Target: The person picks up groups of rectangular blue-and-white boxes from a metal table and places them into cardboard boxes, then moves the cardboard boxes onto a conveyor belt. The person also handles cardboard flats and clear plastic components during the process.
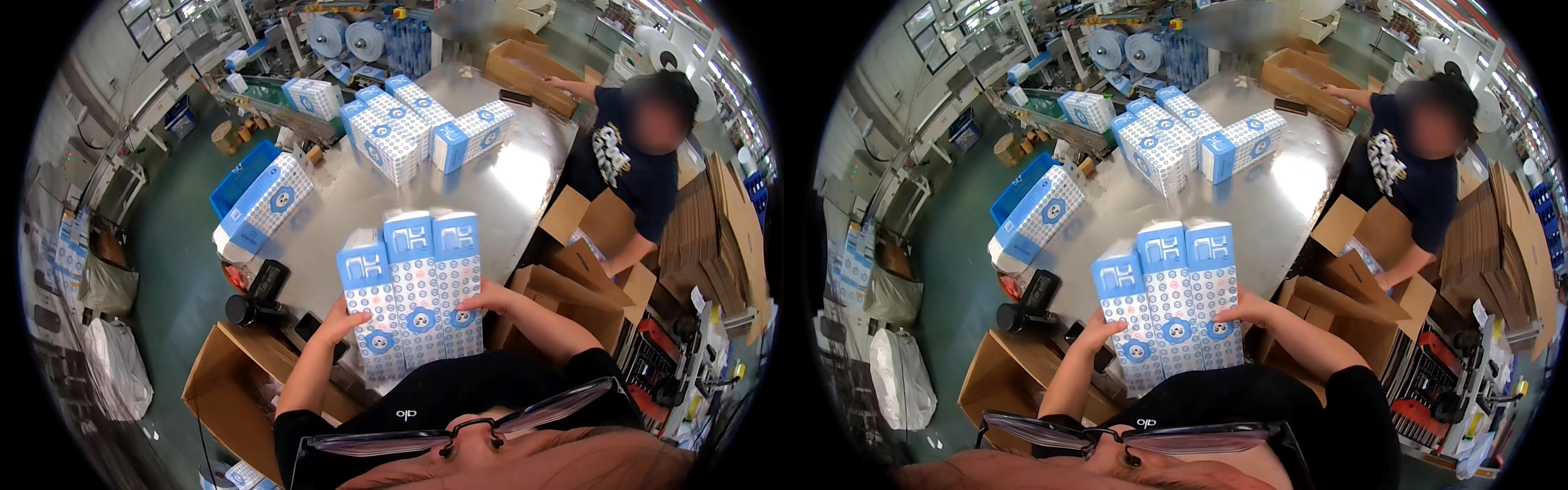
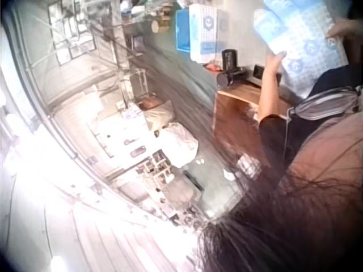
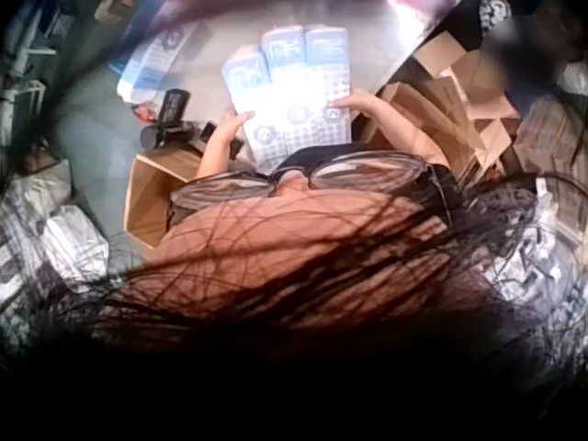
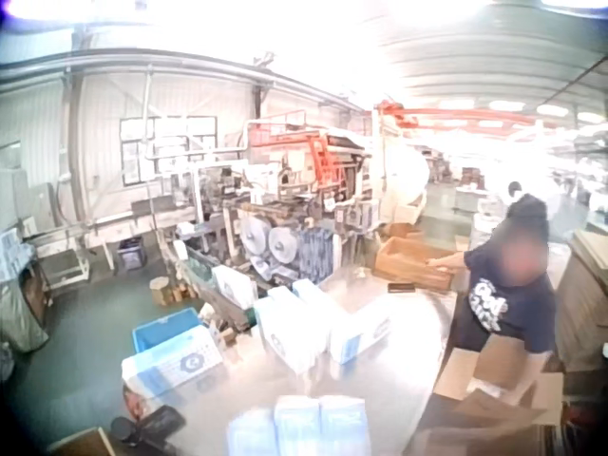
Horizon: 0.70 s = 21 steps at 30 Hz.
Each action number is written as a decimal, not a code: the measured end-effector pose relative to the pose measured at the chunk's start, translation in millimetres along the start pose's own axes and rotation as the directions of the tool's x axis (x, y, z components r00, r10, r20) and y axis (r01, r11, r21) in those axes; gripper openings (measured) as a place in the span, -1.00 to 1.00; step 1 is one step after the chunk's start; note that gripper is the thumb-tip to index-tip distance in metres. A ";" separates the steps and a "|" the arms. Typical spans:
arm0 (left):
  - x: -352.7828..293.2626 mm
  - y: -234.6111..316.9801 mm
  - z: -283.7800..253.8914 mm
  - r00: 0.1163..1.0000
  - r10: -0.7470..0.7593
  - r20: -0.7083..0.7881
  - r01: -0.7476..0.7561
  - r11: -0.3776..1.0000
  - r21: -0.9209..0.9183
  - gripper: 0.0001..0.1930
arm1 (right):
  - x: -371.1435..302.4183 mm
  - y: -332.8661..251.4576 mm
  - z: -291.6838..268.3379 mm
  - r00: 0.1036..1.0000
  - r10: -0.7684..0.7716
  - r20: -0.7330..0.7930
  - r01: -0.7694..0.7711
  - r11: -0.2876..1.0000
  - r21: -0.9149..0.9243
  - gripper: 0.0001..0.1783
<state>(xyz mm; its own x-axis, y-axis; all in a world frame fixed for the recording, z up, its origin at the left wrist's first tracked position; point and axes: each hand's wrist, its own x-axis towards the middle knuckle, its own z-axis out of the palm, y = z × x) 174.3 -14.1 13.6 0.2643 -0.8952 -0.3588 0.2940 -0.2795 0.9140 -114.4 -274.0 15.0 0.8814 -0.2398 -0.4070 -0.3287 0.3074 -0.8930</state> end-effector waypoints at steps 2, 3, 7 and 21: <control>-14.3 25.8 30.8 0.981 0.182 0.071 -0.185 0.982 0.047 -0.34 | -24.7 -6.2 -5.4 0.985 -0.165 -0.057 0.163 0.985 -0.049 -0.02; -18.3 29.2 41.3 0.977 0.206 0.059 -0.214 0.951 0.225 -0.36 | -36.8 -9.3 -7.3 0.963 -0.263 -0.063 0.252 0.957 -0.144 -0.07; -10.3 52.5 110.4 0.858 0.465 0.219 -0.502 0.849 0.164 -0.36 | -100.4 -32.1 -34.1 0.745 -0.657 -0.116 0.539 0.695 -0.476 -0.12; 38.2 -14.2 305.6 0.936 0.333 0.110 -0.341 0.788 0.513 -0.58 | -415.4 12.3 -159.4 0.796 -0.101 -0.597 -0.320 0.768 -0.555 -0.06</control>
<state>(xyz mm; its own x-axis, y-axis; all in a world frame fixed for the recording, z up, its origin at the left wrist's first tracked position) -100.5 -150.4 44.8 0.2449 -0.9695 -0.0105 -0.3296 -0.0934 0.9395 -538.7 -317.4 142.5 0.5316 -0.7719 -0.3487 -0.7226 -0.1985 -0.6621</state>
